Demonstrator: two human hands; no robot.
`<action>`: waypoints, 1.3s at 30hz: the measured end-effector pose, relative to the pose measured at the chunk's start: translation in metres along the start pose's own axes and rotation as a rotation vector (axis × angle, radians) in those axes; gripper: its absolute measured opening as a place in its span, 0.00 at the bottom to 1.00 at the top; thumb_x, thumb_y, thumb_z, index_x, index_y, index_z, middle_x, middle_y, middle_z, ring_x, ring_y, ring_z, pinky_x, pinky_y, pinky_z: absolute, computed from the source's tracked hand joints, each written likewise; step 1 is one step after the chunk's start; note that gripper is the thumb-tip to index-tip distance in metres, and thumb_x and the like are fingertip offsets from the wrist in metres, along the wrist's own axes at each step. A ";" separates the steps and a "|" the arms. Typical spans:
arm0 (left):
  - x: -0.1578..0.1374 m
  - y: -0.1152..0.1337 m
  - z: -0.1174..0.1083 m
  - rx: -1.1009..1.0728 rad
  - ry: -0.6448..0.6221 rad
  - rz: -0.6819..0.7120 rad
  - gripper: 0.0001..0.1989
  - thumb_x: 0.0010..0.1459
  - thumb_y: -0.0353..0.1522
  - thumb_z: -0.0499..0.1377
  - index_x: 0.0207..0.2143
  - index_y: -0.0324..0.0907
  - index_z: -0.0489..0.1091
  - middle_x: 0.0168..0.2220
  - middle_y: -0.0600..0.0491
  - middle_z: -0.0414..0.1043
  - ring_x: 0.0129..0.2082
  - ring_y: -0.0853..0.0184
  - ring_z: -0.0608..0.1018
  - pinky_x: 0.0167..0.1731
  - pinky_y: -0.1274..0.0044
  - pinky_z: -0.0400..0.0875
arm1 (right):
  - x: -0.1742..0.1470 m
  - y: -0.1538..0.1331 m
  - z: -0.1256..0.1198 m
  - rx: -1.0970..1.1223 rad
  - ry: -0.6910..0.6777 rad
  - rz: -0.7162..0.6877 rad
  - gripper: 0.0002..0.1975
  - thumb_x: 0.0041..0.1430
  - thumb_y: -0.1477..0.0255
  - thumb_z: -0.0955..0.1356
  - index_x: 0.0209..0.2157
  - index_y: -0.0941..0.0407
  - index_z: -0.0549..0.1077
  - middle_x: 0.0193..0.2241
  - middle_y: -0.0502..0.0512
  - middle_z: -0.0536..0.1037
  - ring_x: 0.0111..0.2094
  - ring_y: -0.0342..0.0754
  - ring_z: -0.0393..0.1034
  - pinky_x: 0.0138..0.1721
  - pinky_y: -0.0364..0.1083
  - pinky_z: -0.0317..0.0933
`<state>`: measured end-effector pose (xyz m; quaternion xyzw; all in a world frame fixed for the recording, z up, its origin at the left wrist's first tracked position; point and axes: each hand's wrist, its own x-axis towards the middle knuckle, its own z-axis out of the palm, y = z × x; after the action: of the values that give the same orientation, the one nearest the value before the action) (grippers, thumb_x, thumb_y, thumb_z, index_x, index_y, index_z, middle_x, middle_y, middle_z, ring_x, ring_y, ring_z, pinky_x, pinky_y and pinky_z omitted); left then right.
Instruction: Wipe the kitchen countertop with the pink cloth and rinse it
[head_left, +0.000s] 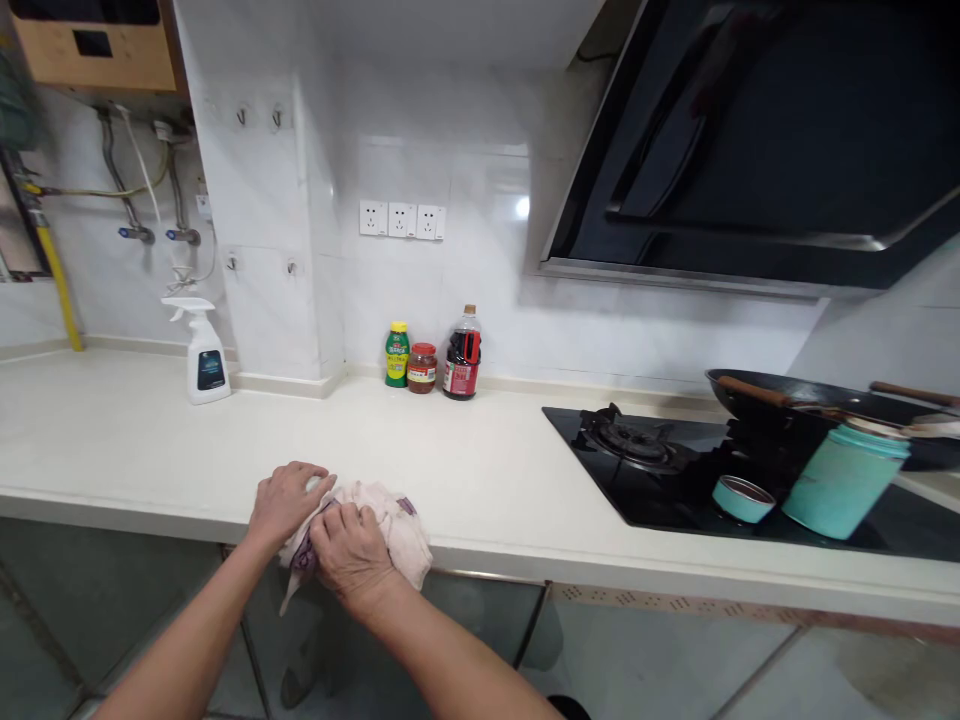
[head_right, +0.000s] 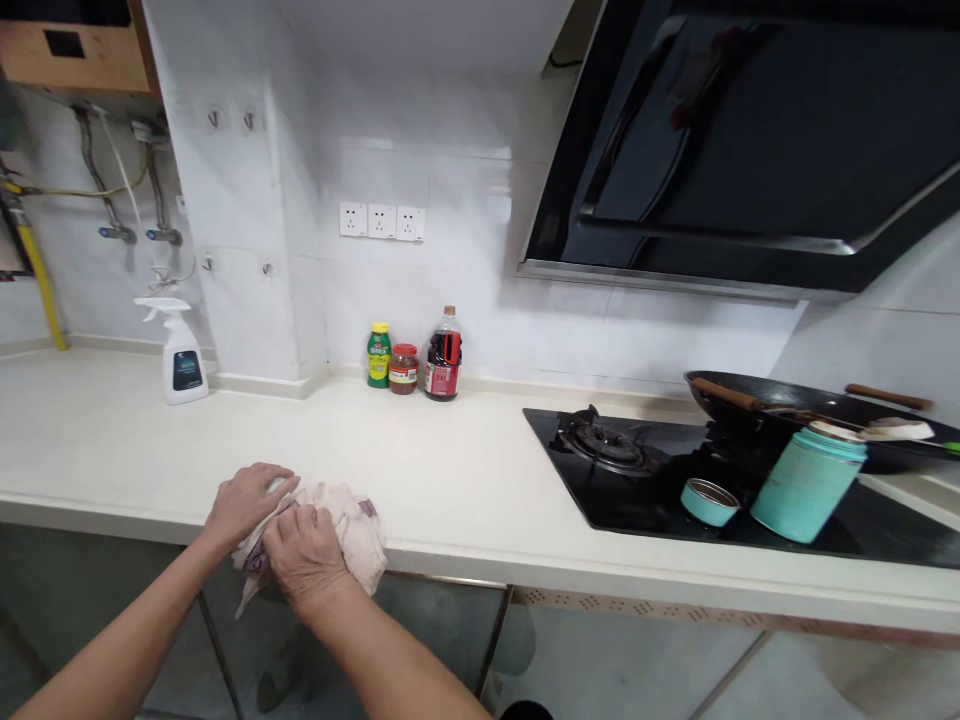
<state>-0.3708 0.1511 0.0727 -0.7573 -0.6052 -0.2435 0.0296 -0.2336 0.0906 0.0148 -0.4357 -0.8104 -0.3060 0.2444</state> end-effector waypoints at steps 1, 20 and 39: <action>0.000 -0.001 0.000 0.003 0.008 0.014 0.21 0.63 0.46 0.49 0.45 0.48 0.77 0.53 0.49 0.76 0.55 0.55 0.73 0.52 0.65 0.65 | -0.007 0.006 -0.002 -0.002 0.007 -0.014 0.11 0.70 0.67 0.62 0.48 0.56 0.69 0.43 0.57 0.75 0.40 0.53 0.65 0.38 0.51 0.57; 0.005 0.000 -0.002 0.033 -0.066 0.008 0.27 0.60 0.49 0.45 0.47 0.46 0.76 0.57 0.48 0.74 0.58 0.49 0.72 0.52 0.61 0.66 | -0.270 0.238 -0.109 -0.199 0.130 0.073 0.24 0.59 0.63 0.70 0.54 0.57 0.69 0.49 0.64 0.73 0.49 0.58 0.65 0.49 0.57 0.60; 0.000 0.005 0.001 0.017 -0.002 -0.017 0.25 0.59 0.48 0.46 0.45 0.47 0.77 0.54 0.47 0.75 0.56 0.50 0.73 0.52 0.63 0.65 | -0.406 0.339 -0.168 -0.484 -0.159 0.526 0.38 0.43 0.74 0.66 0.60 0.57 0.62 0.55 0.67 0.68 0.54 0.66 0.64 0.53 0.63 0.58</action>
<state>-0.3660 0.1500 0.0726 -0.7521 -0.6137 -0.2378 0.0335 0.2817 -0.1078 -0.0415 -0.6970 -0.5911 -0.3808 0.1409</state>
